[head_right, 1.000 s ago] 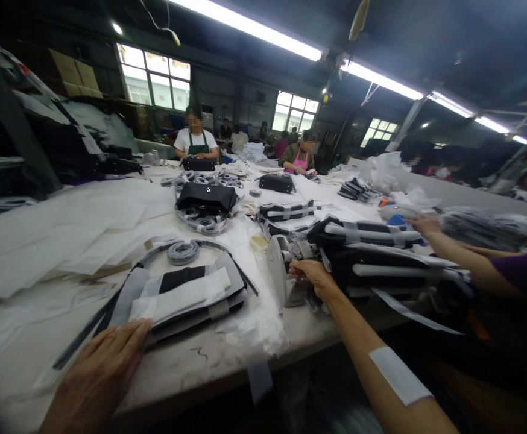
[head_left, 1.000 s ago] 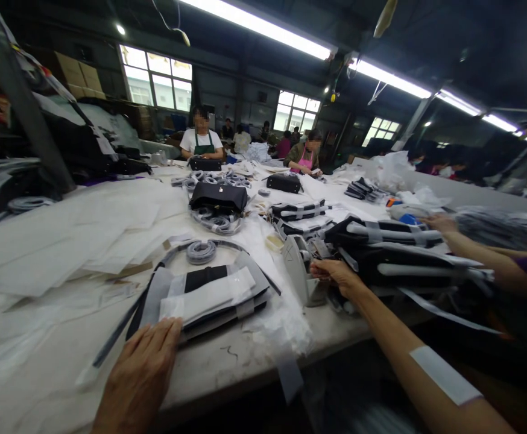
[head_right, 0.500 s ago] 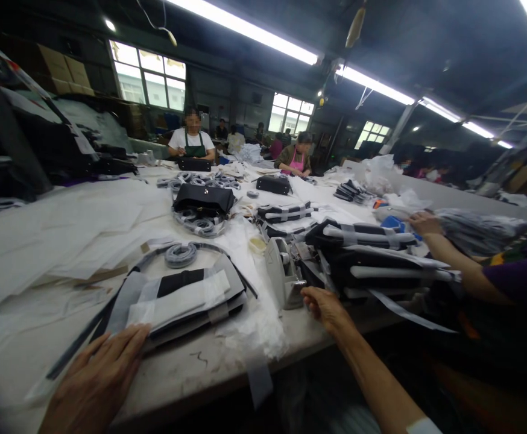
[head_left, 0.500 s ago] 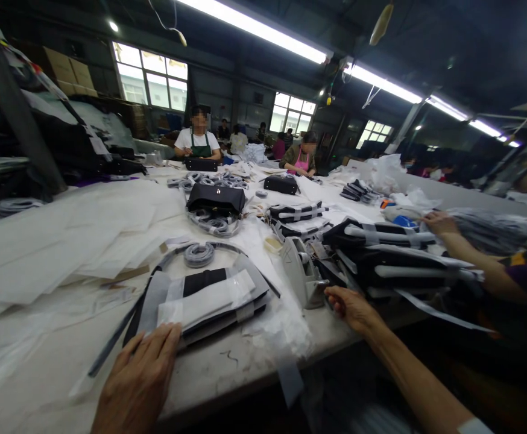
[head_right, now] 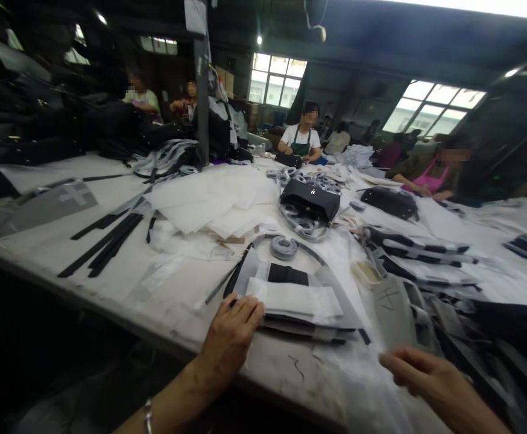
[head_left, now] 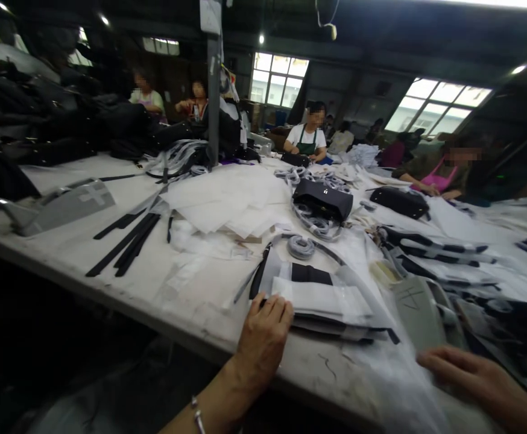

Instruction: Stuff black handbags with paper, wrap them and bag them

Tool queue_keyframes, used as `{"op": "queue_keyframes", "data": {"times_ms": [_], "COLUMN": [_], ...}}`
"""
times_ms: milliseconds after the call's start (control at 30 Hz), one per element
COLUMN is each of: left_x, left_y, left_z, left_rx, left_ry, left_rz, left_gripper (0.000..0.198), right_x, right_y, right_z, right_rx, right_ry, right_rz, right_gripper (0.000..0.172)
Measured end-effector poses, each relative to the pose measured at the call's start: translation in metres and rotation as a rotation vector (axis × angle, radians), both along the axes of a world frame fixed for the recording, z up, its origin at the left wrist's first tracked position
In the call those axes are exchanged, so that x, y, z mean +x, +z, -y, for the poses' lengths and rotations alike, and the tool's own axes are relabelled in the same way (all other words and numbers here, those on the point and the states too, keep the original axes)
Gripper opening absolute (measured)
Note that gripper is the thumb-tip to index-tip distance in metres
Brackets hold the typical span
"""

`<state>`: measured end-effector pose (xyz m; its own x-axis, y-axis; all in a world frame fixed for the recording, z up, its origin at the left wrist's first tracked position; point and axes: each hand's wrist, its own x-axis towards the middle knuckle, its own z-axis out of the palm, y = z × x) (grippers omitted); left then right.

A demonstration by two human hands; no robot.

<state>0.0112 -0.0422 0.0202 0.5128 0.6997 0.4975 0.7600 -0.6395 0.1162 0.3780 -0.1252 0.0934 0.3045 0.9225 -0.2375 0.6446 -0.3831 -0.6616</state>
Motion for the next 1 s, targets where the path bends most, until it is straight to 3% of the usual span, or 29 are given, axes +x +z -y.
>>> {"op": "queue_keyframes", "data": {"times_ms": [67,167,233,333,500,800,867,1000], "left_x": [-0.001,-0.002,-0.002,-0.001,0.003,0.002,0.001,0.0], "left_y": [0.0,0.0,0.0,-0.003,-0.009,-0.006,-0.006,-0.007], "left_z": [0.001,0.0,-0.001,-0.001,-0.001,-0.005,-0.005,-0.004], "left_rx": [0.003,0.017,0.016,0.011,0.079,0.084,0.071,0.087], "left_ry": [-0.003,-0.021,-0.033,-0.029,0.009,0.001,0.003,-0.001], "left_rz": [0.01,0.007,0.024,0.08,0.14,0.236,0.216,0.164], "left_gripper": [0.031,0.031,0.031,0.032,0.033,0.044,0.043,0.038], "right_x": [-0.06,-0.14,-0.175,-0.204,-0.224,-0.241,-0.231,-0.199], "right_y": [0.028,0.058,0.064,0.057,0.036,0.013,0.014,0.022], "right_z": [-0.041,-0.103,-0.137,-0.176,-0.214,-0.251,-0.262,-0.272], "right_rx": [-0.122,-0.131,-0.166,-0.19,-0.221,0.031,0.029,0.152], "right_ry": [0.214,0.54,0.747,0.977,1.125,1.46,1.445,1.156], "right_rz": [-0.022,-0.011,0.097,0.279,0.449,0.822,0.845,0.807], "right_gripper": [0.033,0.027,0.021,0.014,0.002,0.045,0.044,0.039]}}
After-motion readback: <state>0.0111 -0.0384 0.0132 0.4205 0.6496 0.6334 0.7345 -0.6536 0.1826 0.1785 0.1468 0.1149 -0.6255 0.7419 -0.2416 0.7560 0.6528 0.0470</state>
